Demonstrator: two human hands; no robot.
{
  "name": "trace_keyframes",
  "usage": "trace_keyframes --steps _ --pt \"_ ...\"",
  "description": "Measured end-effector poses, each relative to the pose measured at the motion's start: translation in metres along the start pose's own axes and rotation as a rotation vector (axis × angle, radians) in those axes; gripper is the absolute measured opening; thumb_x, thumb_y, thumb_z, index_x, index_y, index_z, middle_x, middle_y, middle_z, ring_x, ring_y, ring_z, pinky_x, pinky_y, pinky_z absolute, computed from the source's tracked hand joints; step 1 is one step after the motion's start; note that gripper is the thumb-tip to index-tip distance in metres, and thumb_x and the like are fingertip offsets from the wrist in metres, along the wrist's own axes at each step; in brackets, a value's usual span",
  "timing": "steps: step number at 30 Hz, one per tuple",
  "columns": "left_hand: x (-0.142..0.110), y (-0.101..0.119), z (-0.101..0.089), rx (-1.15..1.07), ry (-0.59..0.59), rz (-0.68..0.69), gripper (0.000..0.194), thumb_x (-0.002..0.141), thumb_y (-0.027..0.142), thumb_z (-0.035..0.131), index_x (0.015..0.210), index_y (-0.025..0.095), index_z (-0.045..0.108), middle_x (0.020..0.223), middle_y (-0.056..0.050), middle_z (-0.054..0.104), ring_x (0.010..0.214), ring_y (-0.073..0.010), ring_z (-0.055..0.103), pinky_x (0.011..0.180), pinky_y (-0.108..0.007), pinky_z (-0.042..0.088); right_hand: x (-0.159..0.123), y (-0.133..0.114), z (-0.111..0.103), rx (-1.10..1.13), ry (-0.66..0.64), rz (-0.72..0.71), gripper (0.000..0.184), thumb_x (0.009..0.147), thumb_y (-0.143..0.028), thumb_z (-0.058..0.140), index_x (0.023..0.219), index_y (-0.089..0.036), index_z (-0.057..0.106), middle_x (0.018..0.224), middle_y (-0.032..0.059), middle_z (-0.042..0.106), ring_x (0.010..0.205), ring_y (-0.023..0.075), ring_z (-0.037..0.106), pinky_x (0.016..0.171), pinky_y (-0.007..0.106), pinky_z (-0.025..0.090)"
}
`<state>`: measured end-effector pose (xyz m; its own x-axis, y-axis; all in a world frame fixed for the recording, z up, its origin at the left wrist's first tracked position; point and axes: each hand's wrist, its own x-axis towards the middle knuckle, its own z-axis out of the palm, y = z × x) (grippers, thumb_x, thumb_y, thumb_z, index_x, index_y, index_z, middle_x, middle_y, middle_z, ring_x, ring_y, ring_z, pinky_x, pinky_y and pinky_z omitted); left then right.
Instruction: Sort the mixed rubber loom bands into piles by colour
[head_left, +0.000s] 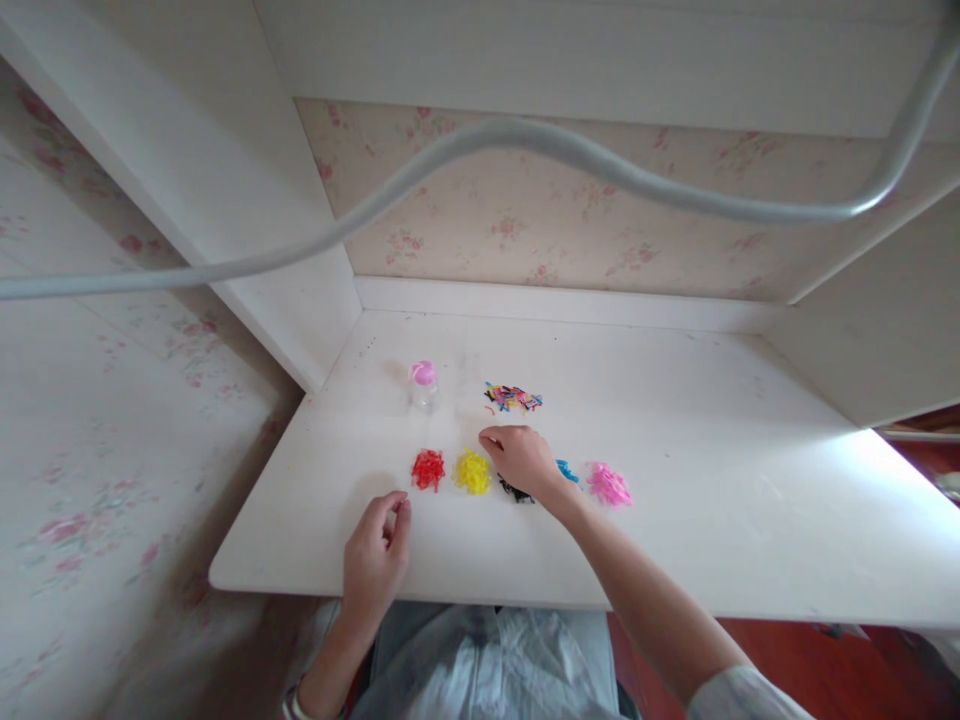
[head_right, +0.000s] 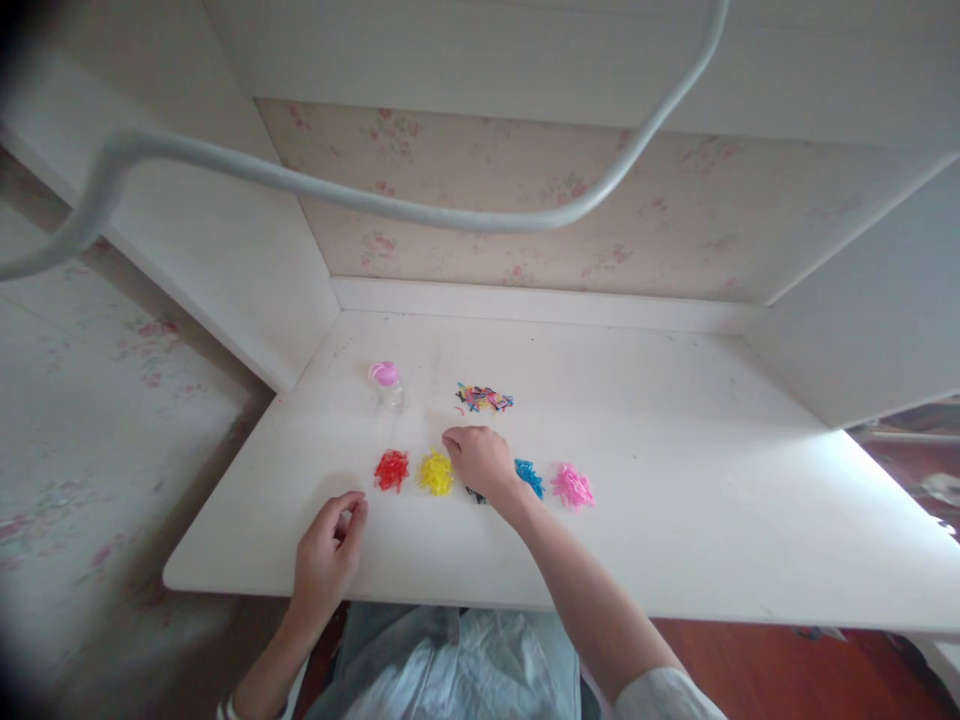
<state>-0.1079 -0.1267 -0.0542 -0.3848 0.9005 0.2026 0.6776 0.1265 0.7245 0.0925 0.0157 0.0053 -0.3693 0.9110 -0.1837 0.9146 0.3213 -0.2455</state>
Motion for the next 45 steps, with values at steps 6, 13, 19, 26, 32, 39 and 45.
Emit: trace_keyframes --steps 6,13,19,26,32,39,45 --pt "-0.001 0.004 -0.001 0.002 -0.006 0.005 0.025 0.086 0.038 0.048 0.098 0.019 0.060 0.080 -0.001 0.065 0.053 -0.0090 0.052 0.056 -0.021 0.046 -0.019 -0.003 0.002 0.163 0.005 -0.108 0.031 0.091 -0.032 0.039 0.084 -0.027 0.068 0.076 -0.0026 0.066 0.069 0.0105 0.057 0.057 0.019 0.029" --pt "-0.001 0.003 -0.003 -0.109 -0.006 -0.062 0.027 0.085 0.041 0.049 0.095 0.019 0.061 0.071 0.001 0.060 0.052 -0.0098 0.049 0.051 -0.021 0.042 -0.028 -0.001 -0.004 0.147 0.041 -0.101 0.033 0.089 -0.031 0.040 0.070 -0.023 0.066 0.063 -0.0034 0.059 0.057 0.0087 0.049 0.052 0.019 0.025" --pt "0.007 0.012 -0.007 -0.208 -0.039 -0.156 0.031 0.083 0.044 0.051 0.095 0.018 0.061 0.056 0.004 0.052 0.046 -0.0093 0.042 0.045 -0.020 0.036 -0.057 0.021 -0.017 0.310 0.196 -0.115 0.038 0.090 -0.031 0.035 0.070 -0.022 0.065 0.061 -0.0027 0.059 0.056 0.0093 0.049 0.052 0.018 0.029" --pt "0.035 0.068 0.004 -0.091 -0.214 0.118 0.027 0.086 0.040 0.046 0.096 0.020 0.062 0.087 -0.002 0.066 0.059 -0.0097 0.053 0.061 -0.022 0.046 -0.111 0.072 0.011 0.601 0.380 0.137 0.037 0.088 -0.047 0.042 0.084 -0.022 0.070 0.054 -0.0020 0.057 0.047 0.0113 0.049 0.046 0.021 0.034" --pt "0.069 0.117 0.050 0.206 -0.400 0.351 0.020 0.087 0.032 0.045 0.093 0.024 0.063 0.096 -0.001 0.067 0.084 -0.0126 0.062 0.076 -0.024 0.046 -0.150 0.101 0.055 0.582 0.469 0.275 0.039 0.088 -0.049 0.043 0.087 -0.021 0.071 0.067 0.0020 0.067 0.055 0.0137 0.059 0.055 0.022 0.045" --pt "0.099 0.145 0.113 0.438 -0.469 0.344 0.024 0.085 0.035 0.048 0.098 0.026 0.065 0.107 -0.003 0.065 0.092 -0.0173 0.061 0.078 -0.027 0.046 -0.158 0.093 0.065 0.457 0.489 0.179 0.038 0.092 -0.041 0.038 0.094 -0.024 0.071 0.089 0.0049 0.072 0.070 0.0143 0.066 0.065 0.021 0.048" --pt "0.108 0.153 0.138 0.485 -0.453 0.374 0.031 0.090 0.033 0.039 0.107 0.021 0.062 0.113 -0.008 0.062 0.094 -0.0198 0.060 0.080 -0.031 0.046 -0.159 0.095 0.066 0.418 0.473 0.162 0.037 0.093 -0.038 0.037 0.095 -0.023 0.071 0.089 0.0052 0.071 0.069 0.0138 0.065 0.065 0.020 0.046"
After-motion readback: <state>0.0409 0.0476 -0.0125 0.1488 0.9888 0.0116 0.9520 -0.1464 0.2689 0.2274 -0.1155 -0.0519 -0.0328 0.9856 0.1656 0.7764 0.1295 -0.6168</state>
